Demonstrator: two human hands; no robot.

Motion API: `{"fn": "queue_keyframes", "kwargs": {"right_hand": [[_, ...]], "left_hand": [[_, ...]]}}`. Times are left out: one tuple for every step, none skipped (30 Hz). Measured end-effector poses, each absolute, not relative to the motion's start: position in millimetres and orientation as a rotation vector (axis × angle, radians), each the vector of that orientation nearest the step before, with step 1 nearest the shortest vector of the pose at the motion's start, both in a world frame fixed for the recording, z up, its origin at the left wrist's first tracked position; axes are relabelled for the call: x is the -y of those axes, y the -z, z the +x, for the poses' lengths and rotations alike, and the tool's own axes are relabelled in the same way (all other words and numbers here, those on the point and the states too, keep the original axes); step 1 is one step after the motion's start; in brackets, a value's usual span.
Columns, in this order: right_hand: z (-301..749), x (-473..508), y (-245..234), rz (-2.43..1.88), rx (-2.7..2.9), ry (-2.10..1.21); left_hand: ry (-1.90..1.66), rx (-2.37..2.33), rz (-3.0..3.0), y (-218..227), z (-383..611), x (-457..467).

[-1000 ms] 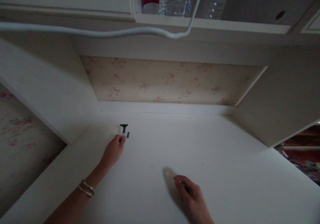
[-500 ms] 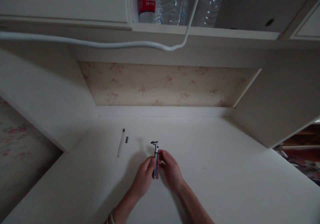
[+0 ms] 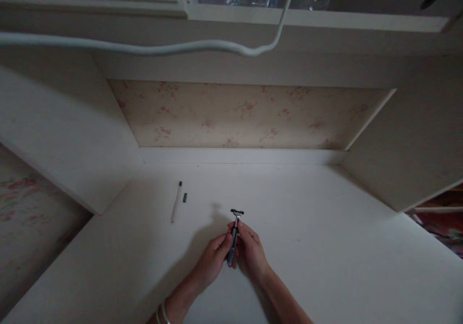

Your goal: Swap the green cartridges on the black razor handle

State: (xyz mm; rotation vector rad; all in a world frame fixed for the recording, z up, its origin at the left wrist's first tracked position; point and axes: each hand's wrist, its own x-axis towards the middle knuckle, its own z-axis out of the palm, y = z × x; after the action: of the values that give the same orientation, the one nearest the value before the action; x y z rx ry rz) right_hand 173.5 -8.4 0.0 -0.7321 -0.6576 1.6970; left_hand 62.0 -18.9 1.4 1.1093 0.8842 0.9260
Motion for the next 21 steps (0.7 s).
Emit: {"fn": "queue_keyframes", "kwargs": {"right_hand": [[173.4,9.0,0.8,-0.746,0.667,-1.683],[173.3,9.5,1.4,-0.756,0.67,-1.669],[173.4,9.9,1.7,-0.758,0.661,-1.656],[173.7,10.1,1.3,-0.752,0.645,-1.645],[174.4,10.1,0.4,-0.74,0.623,-1.633],[175.4,9.8,-1.2,-0.727,0.603,-1.613],[176.9,9.3,-3.2,-0.724,0.591,-1.587],[178.5,8.9,-5.5,-0.736,0.59,-1.549],[180.3,8.6,-7.7,-0.759,0.596,-1.511],[181.9,8.6,-9.5,-0.783,0.607,-1.485],[183.1,9.0,-10.9,-0.797,0.619,-1.476],[183.8,9.9,-11.8,-0.798,0.631,-1.486],[183.8,11.4,-12.1,-0.783,0.64,-1.513],[183.2,13.3,-12.1,-0.759,0.646,-1.55],[182.0,15.5,-11.8,-0.735,0.653,-1.588],[180.3,17.9,-11.5,-0.715,0.662,-1.621],[178.2,20.3,-11.3,-0.7,0.672,-1.653],[176.1,22.6,-11.2,-0.686,0.683,-1.681],[173.9,24.5,-11.4,-0.67,0.693,-1.703],[171.9,26.2,-11.7,-0.651,0.704,-1.721],[170.1,27.6,-12.1,-0.631,0.713,-1.739]], "left_hand": [[-0.914,-0.883,1.098,0.1,61.9,18.9],[-0.901,-0.881,1.092,1.2,61.7,19.0],[-0.891,-0.883,1.088,1.8,61.3,19.1],[-0.886,-0.89,1.086,1.8,60.6,18.9],[-0.885,-0.902,1.09,1.3,59.6,18.5],[-0.89,-0.918,1.102,0.2,58.2,17.7],[-0.906,-0.938,1.12,-1.4,56.4,16.6],[-0.93,-0.961,1.135,-3.4,54.4,15.3],[-0.958,-0.978,1.139,-5.6,52.2,13.9],[-0.99,-0.98,1.123,-8.0,50.0,12.6],[-1.025,-0.964,1.081,-10.4,47.9,11.5],[-1.061,-0.931,1.017,-12.7,46.1,10.7],[-1.092,-0.885,0.942,-14.7,44.5,10.1],[-1.114,-0.835,0.87,-16.5,43.1,9.9],[-1.131,-0.786,0.813,-17.9,42.0,9.8],[-1.139,-0.742,0.777,-18.9,40.9,9.8],[-1.138,-0.704,0.76,-19.3,40.0,9.8],[-1.132,-0.669,0.755,-19.3,39.2,9.8],[-1.126,-0.635,0.754,-18.9,38.5,9.7],[-1.119,-0.606,0.752,-18.1,37.8,9.6],[-1.114,-0.585,0.743,-17.1,37.3,9.6]]}}
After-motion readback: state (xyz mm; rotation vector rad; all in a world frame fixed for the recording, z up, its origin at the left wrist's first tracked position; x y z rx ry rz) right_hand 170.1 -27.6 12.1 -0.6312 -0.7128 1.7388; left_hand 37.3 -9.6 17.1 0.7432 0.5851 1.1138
